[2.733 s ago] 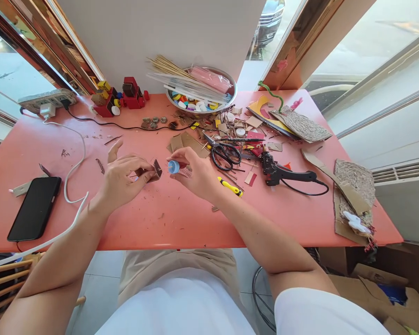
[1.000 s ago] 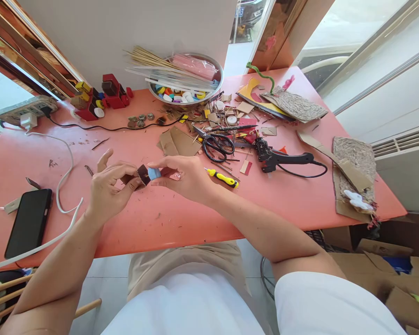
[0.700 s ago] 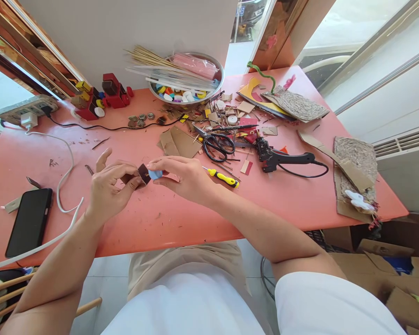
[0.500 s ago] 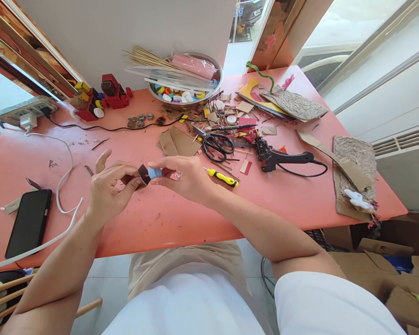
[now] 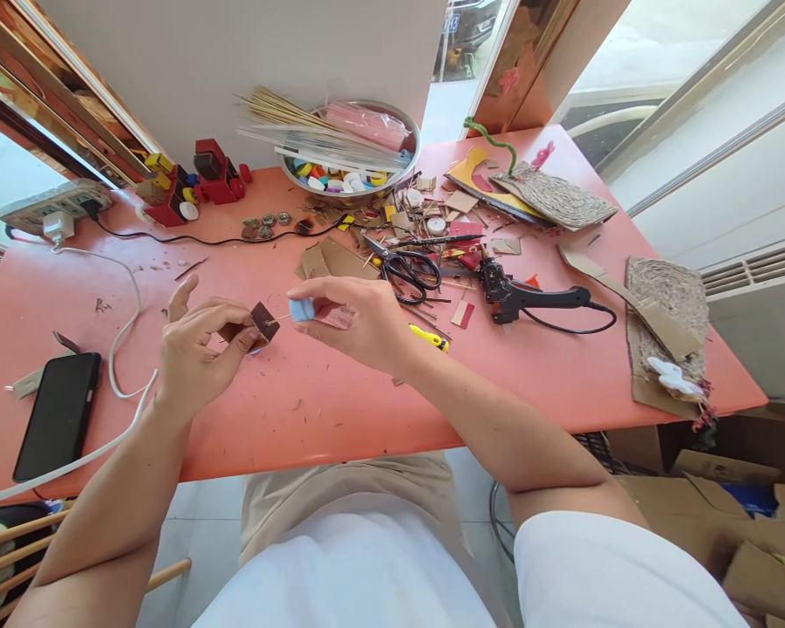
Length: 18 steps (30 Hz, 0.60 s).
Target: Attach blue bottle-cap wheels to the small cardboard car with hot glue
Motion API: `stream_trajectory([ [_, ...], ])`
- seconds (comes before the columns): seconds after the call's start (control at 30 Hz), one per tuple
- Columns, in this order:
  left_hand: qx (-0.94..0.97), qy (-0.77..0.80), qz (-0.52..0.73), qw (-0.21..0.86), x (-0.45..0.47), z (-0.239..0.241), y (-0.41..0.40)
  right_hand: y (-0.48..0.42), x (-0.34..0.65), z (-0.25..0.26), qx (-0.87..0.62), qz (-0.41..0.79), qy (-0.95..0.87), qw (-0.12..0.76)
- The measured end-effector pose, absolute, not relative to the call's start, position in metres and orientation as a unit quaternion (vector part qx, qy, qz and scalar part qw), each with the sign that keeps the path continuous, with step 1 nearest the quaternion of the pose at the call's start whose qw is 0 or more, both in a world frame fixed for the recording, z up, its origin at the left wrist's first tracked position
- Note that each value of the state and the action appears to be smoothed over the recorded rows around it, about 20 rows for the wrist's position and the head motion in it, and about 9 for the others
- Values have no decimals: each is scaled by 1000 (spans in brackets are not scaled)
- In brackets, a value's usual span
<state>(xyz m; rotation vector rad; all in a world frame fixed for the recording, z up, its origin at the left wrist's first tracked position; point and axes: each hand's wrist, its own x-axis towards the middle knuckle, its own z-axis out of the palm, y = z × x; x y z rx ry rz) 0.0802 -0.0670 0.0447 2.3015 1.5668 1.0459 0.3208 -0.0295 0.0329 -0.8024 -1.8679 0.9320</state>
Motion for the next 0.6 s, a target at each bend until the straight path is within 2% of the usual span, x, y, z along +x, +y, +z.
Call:
stream_trajectory([
  [0.23, 775, 516, 349, 109, 82, 42, -67, -31, 316, 26, -295, 346, -781, 428],
  [0.43, 765, 521, 354, 136, 83, 40, -66, -32, 314, 22, -261, 317, -789, 456],
  [0.6, 758, 523, 357, 158, 83, 36, -65, -33, 314, 23, -286, 360, -769, 443],
])
